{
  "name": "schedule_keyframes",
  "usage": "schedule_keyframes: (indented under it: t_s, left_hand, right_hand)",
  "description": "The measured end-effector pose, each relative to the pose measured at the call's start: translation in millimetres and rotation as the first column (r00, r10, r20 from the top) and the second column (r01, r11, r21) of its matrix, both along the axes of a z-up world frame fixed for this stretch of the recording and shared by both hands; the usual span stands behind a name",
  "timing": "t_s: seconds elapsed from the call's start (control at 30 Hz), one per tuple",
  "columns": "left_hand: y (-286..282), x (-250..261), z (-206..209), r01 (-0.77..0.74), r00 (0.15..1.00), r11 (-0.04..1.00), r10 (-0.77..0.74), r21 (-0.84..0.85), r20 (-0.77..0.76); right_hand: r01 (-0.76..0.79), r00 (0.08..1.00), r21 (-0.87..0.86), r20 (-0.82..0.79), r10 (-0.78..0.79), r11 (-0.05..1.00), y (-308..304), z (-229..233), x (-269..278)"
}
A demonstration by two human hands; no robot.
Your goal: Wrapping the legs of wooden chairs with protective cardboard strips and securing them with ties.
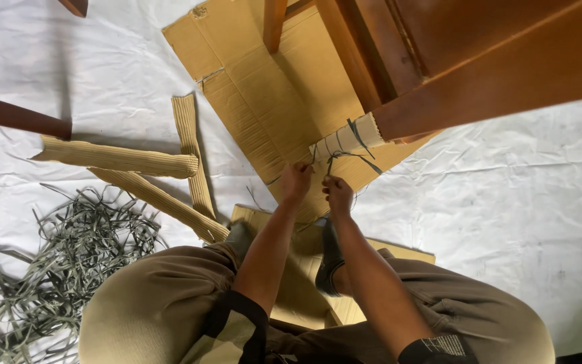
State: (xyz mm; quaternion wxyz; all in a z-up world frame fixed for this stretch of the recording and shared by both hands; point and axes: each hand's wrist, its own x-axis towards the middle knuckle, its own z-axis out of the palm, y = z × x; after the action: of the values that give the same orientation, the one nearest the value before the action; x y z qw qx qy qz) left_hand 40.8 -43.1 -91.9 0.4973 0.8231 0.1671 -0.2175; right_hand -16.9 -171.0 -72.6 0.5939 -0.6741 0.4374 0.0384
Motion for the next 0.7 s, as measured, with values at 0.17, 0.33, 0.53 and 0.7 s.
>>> schedule_keyframes:
  t_s: [0.17,0.33,0.53,0.7]
  left_hand:
    - [-15,-10,-29,0.087,0.993,0.995,-0.090,-0.037,-0.071]
    - [-20,-19,-73,-0.009,0.997,0.990,-0.002,-0.144,-0.072]
    - [-20,-28,-80,-0.010,0.998,0.990,0.001,-0.139,-0.070]
    - [-22,-31,-104,-0.025,0.997,0.980,0.011,-0.195,-0.072]
  right_hand:
    - [-0.378,0.924,-0.324,-0.079,0.374,0.867,7,-12,-17]
    - [-0.505,0.859,-0.379,-0.137,0.492,0.775,9,12,-21]
    - [-0.609,0.774,-0.479,-0.184,0.606,0.632,10,12,-23]
    - [-0.621,0.715,-0.557,-0.114,0.690,0.551,14,5,-26]
